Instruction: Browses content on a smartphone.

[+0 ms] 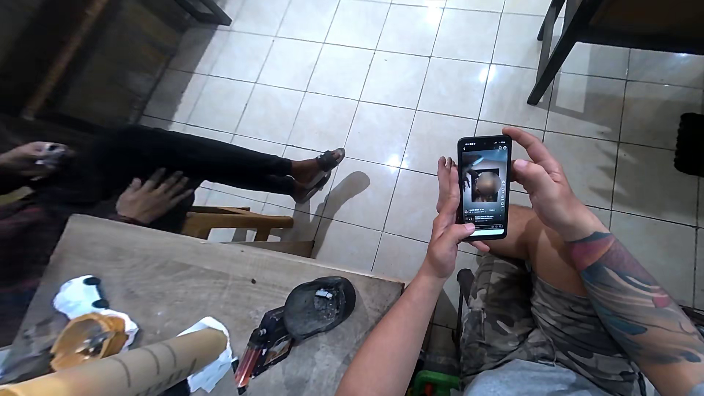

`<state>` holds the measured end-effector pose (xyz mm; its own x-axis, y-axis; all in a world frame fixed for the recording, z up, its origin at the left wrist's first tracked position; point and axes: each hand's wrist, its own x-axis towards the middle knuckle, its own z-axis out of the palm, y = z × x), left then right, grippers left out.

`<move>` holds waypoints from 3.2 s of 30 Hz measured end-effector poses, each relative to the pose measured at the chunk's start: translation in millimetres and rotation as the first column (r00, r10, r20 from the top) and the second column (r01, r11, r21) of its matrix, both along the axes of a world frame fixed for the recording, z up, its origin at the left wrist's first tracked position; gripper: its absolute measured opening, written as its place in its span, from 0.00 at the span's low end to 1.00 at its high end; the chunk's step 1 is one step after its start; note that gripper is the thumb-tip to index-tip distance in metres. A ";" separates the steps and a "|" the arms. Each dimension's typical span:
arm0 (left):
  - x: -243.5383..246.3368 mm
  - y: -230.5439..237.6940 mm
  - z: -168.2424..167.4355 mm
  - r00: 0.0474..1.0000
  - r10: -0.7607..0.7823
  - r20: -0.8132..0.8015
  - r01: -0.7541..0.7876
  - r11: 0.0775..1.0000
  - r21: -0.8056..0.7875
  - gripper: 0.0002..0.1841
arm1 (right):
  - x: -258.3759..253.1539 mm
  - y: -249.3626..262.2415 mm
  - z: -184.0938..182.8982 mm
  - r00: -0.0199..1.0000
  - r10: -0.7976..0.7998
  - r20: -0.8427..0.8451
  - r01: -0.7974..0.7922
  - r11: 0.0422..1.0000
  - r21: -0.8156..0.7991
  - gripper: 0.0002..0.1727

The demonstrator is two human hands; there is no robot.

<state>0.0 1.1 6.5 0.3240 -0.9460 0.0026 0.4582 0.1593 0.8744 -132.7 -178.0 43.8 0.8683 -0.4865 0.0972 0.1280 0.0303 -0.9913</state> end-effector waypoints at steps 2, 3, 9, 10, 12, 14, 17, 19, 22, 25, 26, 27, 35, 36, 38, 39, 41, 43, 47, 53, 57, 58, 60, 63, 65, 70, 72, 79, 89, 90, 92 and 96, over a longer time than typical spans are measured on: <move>0.0 -0.1 0.2 1.000 0.001 0.001 -0.001 1.000 0.001 0.45 | 0.0 -0.1 -0.2 1.000 -0.003 -0.004 0.003 1.000 0.000 0.30; 0.0 -0.1 0.2 1.000 0.002 0.002 -0.002 1.000 0.003 0.45 | 0.0 -0.1 -0.2 1.000 -0.004 -0.006 0.004 1.000 0.003 0.30; 0.7 0.5 -0.6 1.000 -0.011 -0.008 0.011 1.000 0.002 0.44 | 0.1 -0.2 0.1 1.000 -0.001 -0.009 0.001 1.000 -0.012 0.30; 0.8 0.4 -0.8 1.000 -0.014 -0.008 0.014 1.000 0.000 0.44 | 0.2 -0.2 -0.1 1.000 -0.003 -0.007 0.003 1.000 -0.011 0.30; 0.5 0.4 -0.9 1.000 -0.011 -0.012 0.011 1.000 0.002 0.44 | 0.4 -0.4 -0.2 1.000 -0.006 -0.006 0.006 1.000 -0.014 0.30; 0.7 0.5 -1.4 1.000 -0.012 -0.014 0.012 1.000 0.005 0.44 | 0.0 -0.2 -0.2 1.000 -0.006 -0.006 0.006 1.000 -0.014 0.30; 0.9 0.2 -1.5 1.000 -0.015 -0.019 0.015 1.000 0.005 0.44 | -0.3 -0.3 0.1 1.000 -0.004 -0.001 0.004 1.000 -0.010 0.30; 0.8 0.6 -1.4 1.000 -0.016 -0.015 0.016 1.000 0.002 0.44 | -0.2 -0.2 0.3 1.000 -0.003 0.004 0.003 1.000 -0.009 0.30; 0.0 0.6 -0.4 1.000 -0.010 -0.011 0.010 1.000 0.004 0.44 | -0.3 -0.7 -0.3 1.000 0.003 0.003 -0.003 1.000 -0.013 0.30; 0.2 0.8 -0.7 1.000 -0.011 -0.003 0.011 1.000 0.003 0.43 | -0.4 -0.1 -0.5 1.000 -0.005 0.003 0.005 1.000 -0.008 0.30; 0.2 0.9 -1.2 1.000 -0.011 -0.001 0.011 1.000 0.001 0.43 | -0.7 0.1 -0.6 1.000 -0.007 0.000 0.007 1.000 -0.006 0.30; 0.2 0.7 -1.4 1.000 -0.010 0.001 0.010 1.000 -0.001 0.43 | -0.9 0.2 -0.3 1.000 -0.009 -0.005 0.009 1.000 -0.003 0.30; 0.4 1.0 -2.0 1.000 -0.009 -0.003 0.009 1.000 -0.001 0.43 | -1.1 0.3 -0.4 1.000 -0.008 -0.013 0.008 1.000 0.003 0.30; 0.5 0.9 -1.9 1.000 -0.008 -0.004 0.008 1.000 0.000 0.43 | -1.0 0.5 -0.5 1.000 -0.009 -0.014 0.009 1.000 0.001 0.30; 0.6 0.7 -1.9 1.000 -0.008 -0.003 0.008 1.000 0.001 0.44 | -1.3 0.2 -1.1 1.000 -0.005 -0.009 0.005 1.000 0.000 0.30; 0.6 0.5 -2.0 1.000 -0.008 0.000 0.008 1.000 0.001 0.44 | -1.4 -0.1 -0.9 1.000 -0.004 -0.009 0.004 1.000 -0.002 0.30; 0.6 0.3 -1.5 1.000 -0.006 -0.002 0.006 1.000 0.001 0.44 | -1.3 0.1 -0.7 1.000 -0.009 -0.015 0.009 1.000 -0.006 0.30; 0.6 0.6 -1.4 1.000 -0.006 -0.001 0.006 1.000 0.002 0.44 | -1.0 -0.1 -1.4 1.000 -0.011 -0.017 0.010 1.000 -0.011 0.30; 0.8 0.7 -1.8 1.000 -0.013 -0.006 0.013 1.000 -0.001 0.43 | -0.5 -0.2 -0.5 1.000 -0.013 -0.016 0.013 1.000 -0.011 0.30; 0.4 0.1 -0.6 1.000 -0.007 -0.003 0.007 1.000 0.005 0.44 | -1.4 -0.2 0.2 1.000 -0.006 -0.023 0.006 1.000 -0.013 0.30; 0.2 0.0 -0.5 1.000 -0.006 -0.007 0.006 1.000 0.009 0.44 | -1.2 -0.4 -0.8 1.000 -0.006 -0.011 0.006 1.000 -0.008 0.30; 0.2 0.0 -0.5 1.000 -0.005 -0.006 0.005 1.000 0.010 0.44 | -1.1 -0.4 -0.9 1.000 -0.007 -0.013 0.007 1.000 -0.007 0.30; 0.2 0.6 -0.7 1.000 -0.011 0.001 0.011 1.000 0.009 0.44 | -0.9 -0.6 -1.5 1.000 -0.005 -0.008 0.005 1.000 -0.008 0.30; 0.4 0.4 -1.0 1.000 -0.017 -0.004 0.017 1.000 0.004 0.44 | -0.7 -0.9 -1.0 1.000 0.000 0.003 0.000 1.000 -0.009 0.30; 0.7 0.5 -1.2 1.000 -0.017 -0.002 0.017 1.000 0.001 0.43 | -0.6 -0.5 -1.2 1.000 0.000 0.005 0.000 1.000 -0.008 0.30; 0.5 0.3 -1.2 1.000 -0.014 -0.010 0.014 1.000 0.003 0.44 | -1.5 -0.2 -1.2 1.000 -0.002 0.002 0.002 1.000 -0.003 0.30; 0.7 0.2 -0.8 1.000 -0.016 -0.014 0.016 1.000 0.002 0.44 | -1.4 -0.2 -1.7 1.000 -0.001 0.002 0.001 1.000 0.000 0.30; 0.1 0.0 -0.5 1.000 -0.007 0.004 0.007 1.000 0.008 0.44 | -1.7 -0.8 -1.5 1.000 0.004 0.000 -0.004 1.000 -0.007 0.30; 0.1 0.1 -1.0 1.000 -0.008 -0.009 0.008 1.000 0.005 0.44 | 2.2 -1.1 -0.9 1.000 -0.008 -0.001 0.008 1.000 -0.010 0.30; 0.1 0.1 -1.1 1.000 -0.009 -0.007 0.009 1.000 0.004 0.44 | 5.3 -2.9 -0.6 1.000 -0.012 -0.004 0.012 1.000 -0.007 0.30; 0.3 0.1 -1.0 1.000 -0.009 -0.005 0.009 1.000 0.004 0.44 | 8.3 -4.9 -0.5 1.000 -0.015 -0.004 0.015 1.000 -0.011 0.30; 0.4 0.2 -1.6 1.000 -0.011 -0.010 0.011 1.000 -0.001 0.43 | 7.9 -4.7 -0.7 1.000 -0.018 -0.011 0.017 1.000 -0.015 0.30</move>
